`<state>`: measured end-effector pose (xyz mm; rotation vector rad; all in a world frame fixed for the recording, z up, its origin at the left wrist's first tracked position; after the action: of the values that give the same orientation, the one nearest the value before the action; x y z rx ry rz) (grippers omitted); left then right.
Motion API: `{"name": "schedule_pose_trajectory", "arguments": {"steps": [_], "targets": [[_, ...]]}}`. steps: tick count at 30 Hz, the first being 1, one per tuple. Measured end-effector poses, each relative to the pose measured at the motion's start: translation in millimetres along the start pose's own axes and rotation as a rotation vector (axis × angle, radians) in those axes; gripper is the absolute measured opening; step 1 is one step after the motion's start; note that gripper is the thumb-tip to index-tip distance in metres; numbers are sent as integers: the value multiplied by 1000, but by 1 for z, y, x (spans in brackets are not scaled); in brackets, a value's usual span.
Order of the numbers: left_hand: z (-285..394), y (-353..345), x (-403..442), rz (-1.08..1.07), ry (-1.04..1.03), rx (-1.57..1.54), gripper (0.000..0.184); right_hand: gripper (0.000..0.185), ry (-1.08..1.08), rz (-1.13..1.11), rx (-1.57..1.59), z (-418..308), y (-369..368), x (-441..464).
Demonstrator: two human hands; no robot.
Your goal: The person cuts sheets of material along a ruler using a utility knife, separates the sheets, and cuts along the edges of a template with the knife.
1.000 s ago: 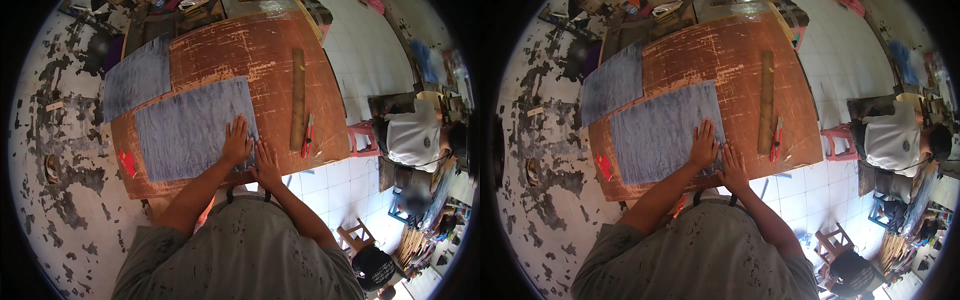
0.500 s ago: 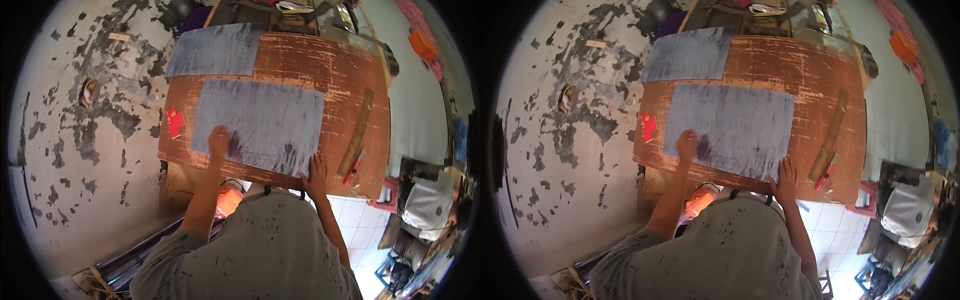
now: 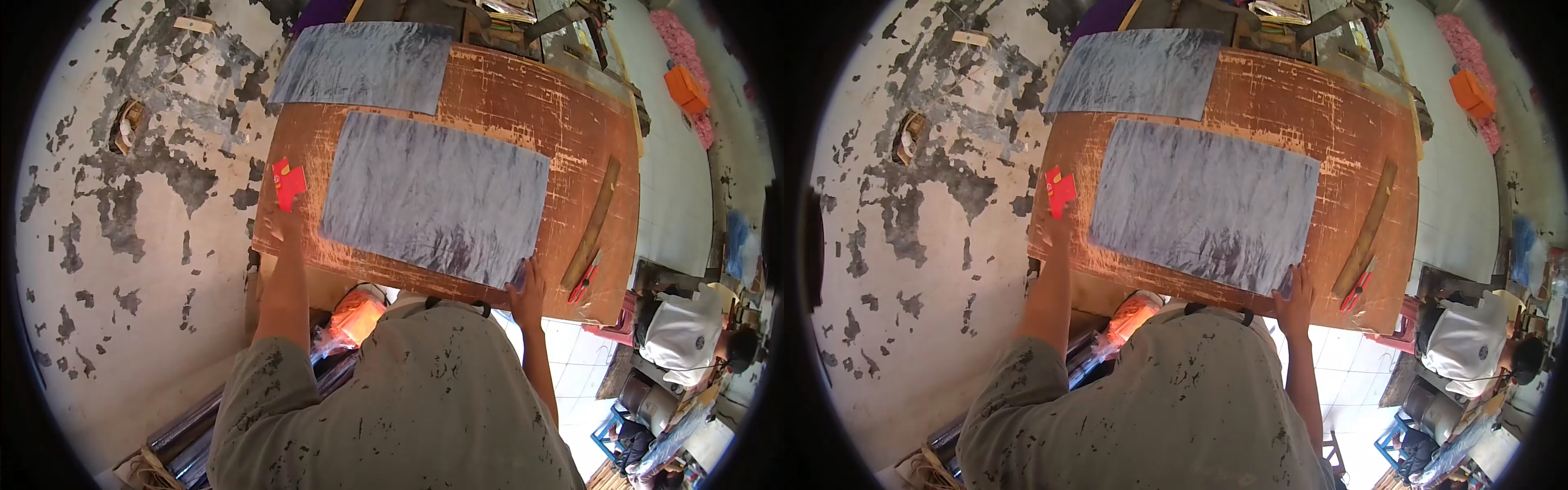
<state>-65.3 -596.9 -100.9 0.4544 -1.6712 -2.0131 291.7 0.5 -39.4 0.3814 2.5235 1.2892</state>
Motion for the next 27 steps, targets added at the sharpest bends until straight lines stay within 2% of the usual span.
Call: {"name": "schedule_pose_trajectory", "arguments": {"steps": [1,5,8,10,13,14,16,20,24,25,27], "targets": [[-1,-8,1,23,31,-25,71,77,-75,2,56,0,-1,-2],[-8,-6,-3,86,160,-137,72,74,-146,101,95,-3,-12,-17],[-21,-2,5,-8,117,-142,66,72,-198,186,139,-2,-13,-29],[-40,-17,23,34,-200,-580,61,67,-162,271,123,-3,-11,-41],[34,89,-38,-65,-153,-943,47,60,-204,344,139,2,-8,-53],[56,102,-57,-109,-208,-988,45,53,-190,391,142,-1,-3,-55],[97,122,-95,-217,-344,-1116,40,52,-215,418,155,-2,-1,-52],[181,103,-194,-847,-663,-1126,39,46,-222,456,248,-14,1,-37],[232,42,-286,-1262,-716,-1044,38,44,-288,491,326,-12,-8,-29],[241,35,-298,-1274,-723,-1041,38,44,-298,515,352,-7,-12,-29],[255,22,-325,-1168,-1083,-727,39,46,-321,552,338,-3,-16,-32]]}}
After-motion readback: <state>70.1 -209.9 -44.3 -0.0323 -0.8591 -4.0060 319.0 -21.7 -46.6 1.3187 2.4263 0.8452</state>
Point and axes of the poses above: each hand's wrist, its own x-axis towards the middle knuckle, its own y-axis out of the back of the hand, z = x × y, the point moved 5 cm from there along x, towards the middle knuckle, and after that the axes turned 1 degree about -z, right-handed, at the moved point
